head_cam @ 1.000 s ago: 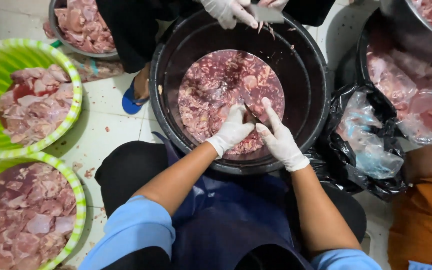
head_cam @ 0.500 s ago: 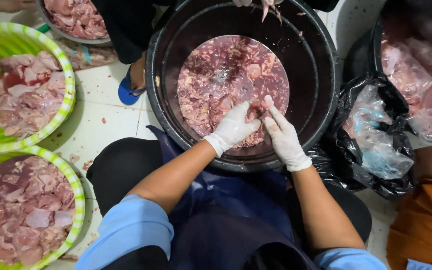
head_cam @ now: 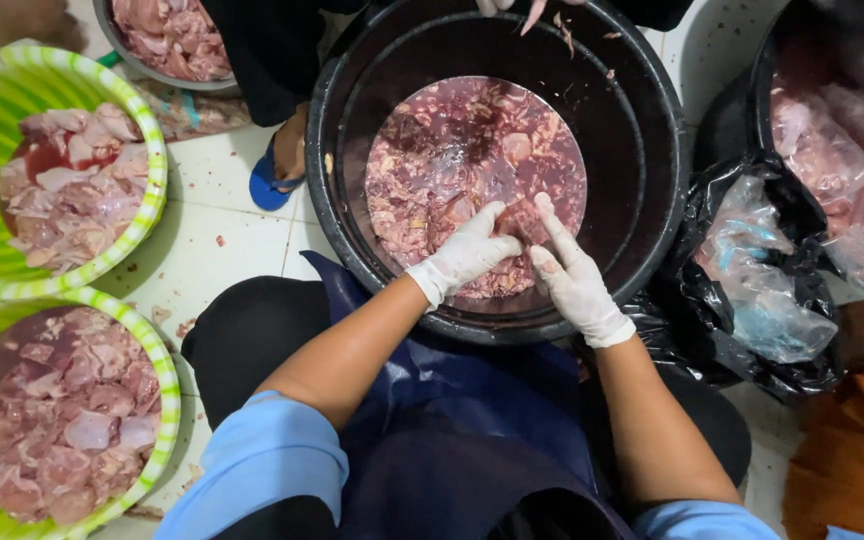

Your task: Trimming and cutting raw chicken pieces in a large basin and sorting them into baskets.

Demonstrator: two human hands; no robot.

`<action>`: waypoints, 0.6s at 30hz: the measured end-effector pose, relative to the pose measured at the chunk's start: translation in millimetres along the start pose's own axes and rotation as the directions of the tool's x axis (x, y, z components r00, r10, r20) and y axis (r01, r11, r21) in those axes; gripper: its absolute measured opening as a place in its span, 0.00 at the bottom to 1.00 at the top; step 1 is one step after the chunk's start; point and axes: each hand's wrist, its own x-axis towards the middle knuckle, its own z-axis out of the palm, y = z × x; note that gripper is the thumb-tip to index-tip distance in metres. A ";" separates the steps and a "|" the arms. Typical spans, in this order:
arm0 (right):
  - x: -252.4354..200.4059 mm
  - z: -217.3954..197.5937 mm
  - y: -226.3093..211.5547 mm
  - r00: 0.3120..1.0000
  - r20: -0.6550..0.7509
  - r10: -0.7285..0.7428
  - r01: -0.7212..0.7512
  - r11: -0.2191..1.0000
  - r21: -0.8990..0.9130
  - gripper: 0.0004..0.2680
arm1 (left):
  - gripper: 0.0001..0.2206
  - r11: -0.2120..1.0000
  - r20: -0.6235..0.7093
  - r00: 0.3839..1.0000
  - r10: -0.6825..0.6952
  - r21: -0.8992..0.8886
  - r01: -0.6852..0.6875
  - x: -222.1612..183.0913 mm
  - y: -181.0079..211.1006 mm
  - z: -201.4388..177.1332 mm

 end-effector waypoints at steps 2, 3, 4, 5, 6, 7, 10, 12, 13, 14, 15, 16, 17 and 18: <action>1.8 -2.4 0.3 1.000 -0.021 -0.002 0.000 0.993 -0.116 0.20 | 0.15 0.995 0.017 0.999 0.051 -0.089 -0.049 -17.6 24.6 -3.2; 0.7 -2.2 -3.4 1.000 -0.026 -0.005 0.002 0.993 -0.115 0.20 | 0.15 0.995 0.020 0.998 0.054 -0.085 -0.052 -14.8 21.2 -3.6; -0.3 -1.8 -7.0 1.000 -0.021 0.003 -0.005 0.996 -0.091 0.20 | 0.19 0.999 0.037 0.999 0.035 -0.043 -0.034 -11.6 17.7 -4.0; -1.5 -1.9 -10.4 1.000 -0.014 0.012 -0.013 0.998 -0.067 0.20 | 0.23 1.000 0.052 0.999 0.014 -0.001 -0.014 -8.8 13.8 -3.9; -1.5 -2.2 -8.6 1.000 -0.017 0.011 -0.013 0.998 -0.066 0.20 | 0.23 1.000 0.054 0.998 0.015 0.001 -0.015 -7.4 12.4 -6.3; -1.8 -2.4 -6.8 1.000 -0.017 0.010 -0.010 1.000 -0.024 0.19 | 0.20 0.999 0.037 0.999 0.032 0.005 -0.032 -6.5 10.6 -8.4; -1.2 -2.4 -9.6 1.000 -0.022 0.011 -0.011 1.000 0.020 0.19 | 0.20 0.998 0.030 0.998 0.054 0.033 -0.055 -5.4 12.8 -6.8; -0.9 -3.0 -9.1 1.000 -0.027 0.016 -0.015 1.000 0.022 0.19 | 0.22 0.996 0.042 0.997 0.058 0.058 -0.060 -9.0 18.2 -5.3; -0.3 -3.4 -6.5 0.999 -0.046 0.012 -0.013 0.999 -0.036 0.19 | 0.21 0.990 0.043 0.990 0.132 0.050 -0.134 -12.2 22.0 -6.3; 0.3 -3.9 -3.9 0.998 -0.065 0.006 -0.013 0.995 -0.094 0.19 | 0.19 0.977 0.042 0.978 0.205 0.043 -0.207 -15.5 25.9 -7.4; 1.4 -4.0 2.1 0.998 -0.067 0.005 -0.011 0.995 -0.094 0.19 | 0.19 0.977 0.043 0.977 0.207 0.044 -0.208 -8.7 15.9 -4.2; 2.5 -4.0 8.1 0.996 -0.093 -0.005 -0.012 0.984 -0.180 0.19 | 0.21 0.968 0.055 0.967 0.249 0.012 -0.250 -2.0 5.8 -0.9; 2.5 -3.8 14.1 0.993 -0.119 -0.016 -0.016 0.964 -0.264 0.20 | 0.22 0.957 0.067 0.955 0.290 -0.022 -0.289 3.9 -4.8 3.0; 3.0 -2.7 23.7 0.993 -0.121 -0.015 -0.018 0.964 -0.264 0.20 | 0.22 0.957 0.069 0.955 0.290 -0.022 -0.289 4.3 -9.0 4.2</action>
